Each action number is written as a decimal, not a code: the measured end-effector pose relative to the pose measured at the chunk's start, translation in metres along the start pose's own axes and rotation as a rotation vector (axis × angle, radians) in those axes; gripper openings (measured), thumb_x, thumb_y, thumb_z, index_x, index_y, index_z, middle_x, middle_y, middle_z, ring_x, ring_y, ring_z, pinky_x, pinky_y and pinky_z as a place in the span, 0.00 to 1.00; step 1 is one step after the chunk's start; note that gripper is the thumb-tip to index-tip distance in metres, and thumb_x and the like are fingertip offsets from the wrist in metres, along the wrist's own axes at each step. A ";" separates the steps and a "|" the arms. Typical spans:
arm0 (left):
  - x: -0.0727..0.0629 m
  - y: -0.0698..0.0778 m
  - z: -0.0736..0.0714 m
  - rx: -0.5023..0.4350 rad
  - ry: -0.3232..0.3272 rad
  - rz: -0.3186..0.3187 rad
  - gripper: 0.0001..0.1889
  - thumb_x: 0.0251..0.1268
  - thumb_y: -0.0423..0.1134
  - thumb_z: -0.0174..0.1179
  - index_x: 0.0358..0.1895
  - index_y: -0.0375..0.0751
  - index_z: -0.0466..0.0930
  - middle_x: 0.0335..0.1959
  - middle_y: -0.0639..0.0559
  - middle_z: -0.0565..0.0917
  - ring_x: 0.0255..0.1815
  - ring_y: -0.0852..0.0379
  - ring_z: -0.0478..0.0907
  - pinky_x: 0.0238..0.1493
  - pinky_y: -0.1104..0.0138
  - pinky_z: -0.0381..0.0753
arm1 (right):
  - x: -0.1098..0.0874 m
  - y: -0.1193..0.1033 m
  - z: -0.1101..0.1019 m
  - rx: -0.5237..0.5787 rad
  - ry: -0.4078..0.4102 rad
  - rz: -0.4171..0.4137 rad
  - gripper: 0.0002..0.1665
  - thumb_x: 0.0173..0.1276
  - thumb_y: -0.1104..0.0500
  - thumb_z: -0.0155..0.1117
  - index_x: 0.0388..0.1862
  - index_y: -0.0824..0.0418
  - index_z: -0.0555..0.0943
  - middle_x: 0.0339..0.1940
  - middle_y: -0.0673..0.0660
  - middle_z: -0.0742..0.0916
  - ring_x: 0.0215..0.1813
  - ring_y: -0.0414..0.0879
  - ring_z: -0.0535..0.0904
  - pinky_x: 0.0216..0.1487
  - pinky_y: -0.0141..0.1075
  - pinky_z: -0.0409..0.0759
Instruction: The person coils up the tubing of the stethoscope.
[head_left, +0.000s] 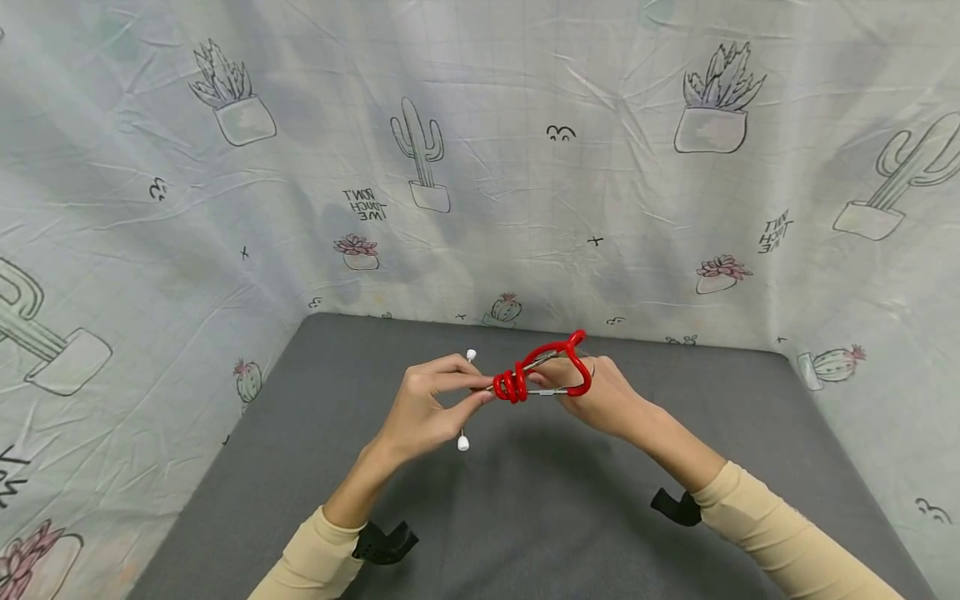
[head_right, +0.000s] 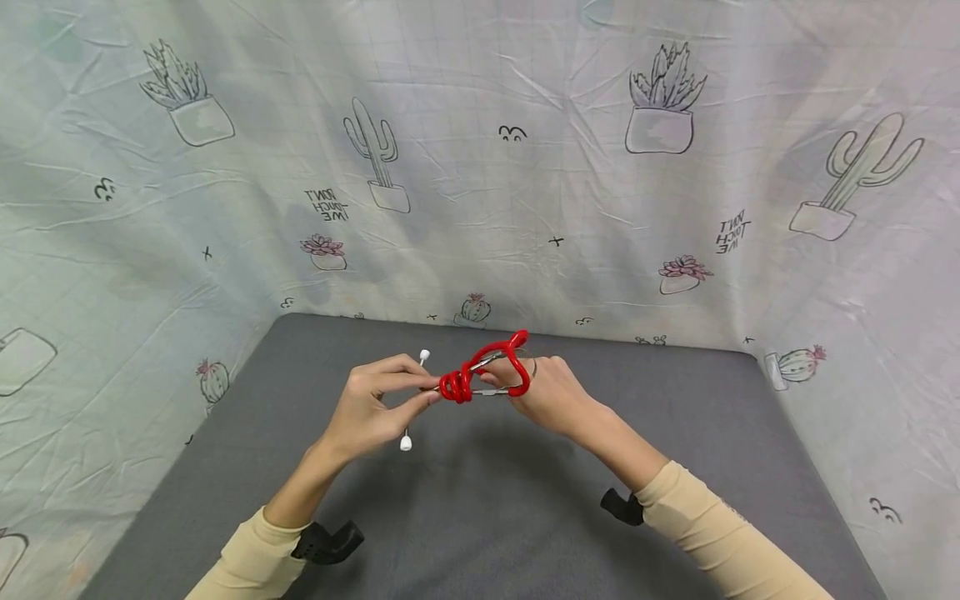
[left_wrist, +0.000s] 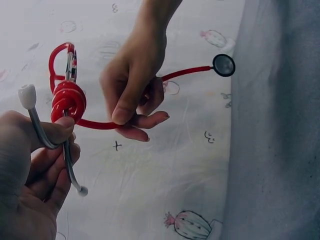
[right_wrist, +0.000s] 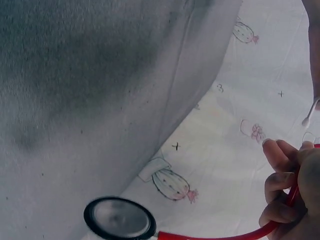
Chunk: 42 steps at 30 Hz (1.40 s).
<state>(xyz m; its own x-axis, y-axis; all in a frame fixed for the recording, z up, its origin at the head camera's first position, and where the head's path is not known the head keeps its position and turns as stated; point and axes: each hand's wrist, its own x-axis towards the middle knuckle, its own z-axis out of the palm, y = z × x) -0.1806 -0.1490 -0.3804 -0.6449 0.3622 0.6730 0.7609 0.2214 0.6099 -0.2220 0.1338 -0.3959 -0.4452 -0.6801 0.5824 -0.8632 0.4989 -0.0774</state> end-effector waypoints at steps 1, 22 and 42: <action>0.000 0.000 0.000 -0.001 0.007 -0.010 0.09 0.60 0.23 0.77 0.42 0.36 0.95 0.34 0.48 0.91 0.34 0.57 0.86 0.34 0.71 0.83 | 0.000 -0.002 0.000 0.013 -0.017 0.022 0.18 0.71 0.62 0.77 0.58 0.55 0.83 0.30 0.52 0.93 0.19 0.42 0.80 0.20 0.22 0.63; 0.002 -0.009 0.001 0.079 0.122 -0.153 0.08 0.60 0.24 0.77 0.41 0.37 0.96 0.35 0.48 0.92 0.35 0.56 0.86 0.38 0.68 0.83 | 0.007 -0.033 0.006 0.128 -0.191 0.296 0.08 0.79 0.55 0.70 0.37 0.54 0.85 0.24 0.46 0.86 0.20 0.29 0.64 0.18 0.24 0.60; 0.003 -0.011 0.007 0.109 0.154 -0.208 0.07 0.61 0.26 0.78 0.41 0.38 0.96 0.35 0.50 0.92 0.37 0.55 0.88 0.41 0.67 0.85 | -0.002 -0.047 0.011 0.389 -0.202 0.408 0.09 0.84 0.58 0.62 0.42 0.57 0.86 0.23 0.41 0.80 0.21 0.28 0.61 0.25 0.27 0.69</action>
<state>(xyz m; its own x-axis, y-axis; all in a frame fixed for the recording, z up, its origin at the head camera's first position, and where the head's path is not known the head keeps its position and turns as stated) -0.1902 -0.1436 -0.3878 -0.7852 0.1582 0.5987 0.6085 0.3762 0.6987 -0.1831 0.1060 -0.4029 -0.7628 -0.5826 0.2806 -0.6195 0.5338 -0.5756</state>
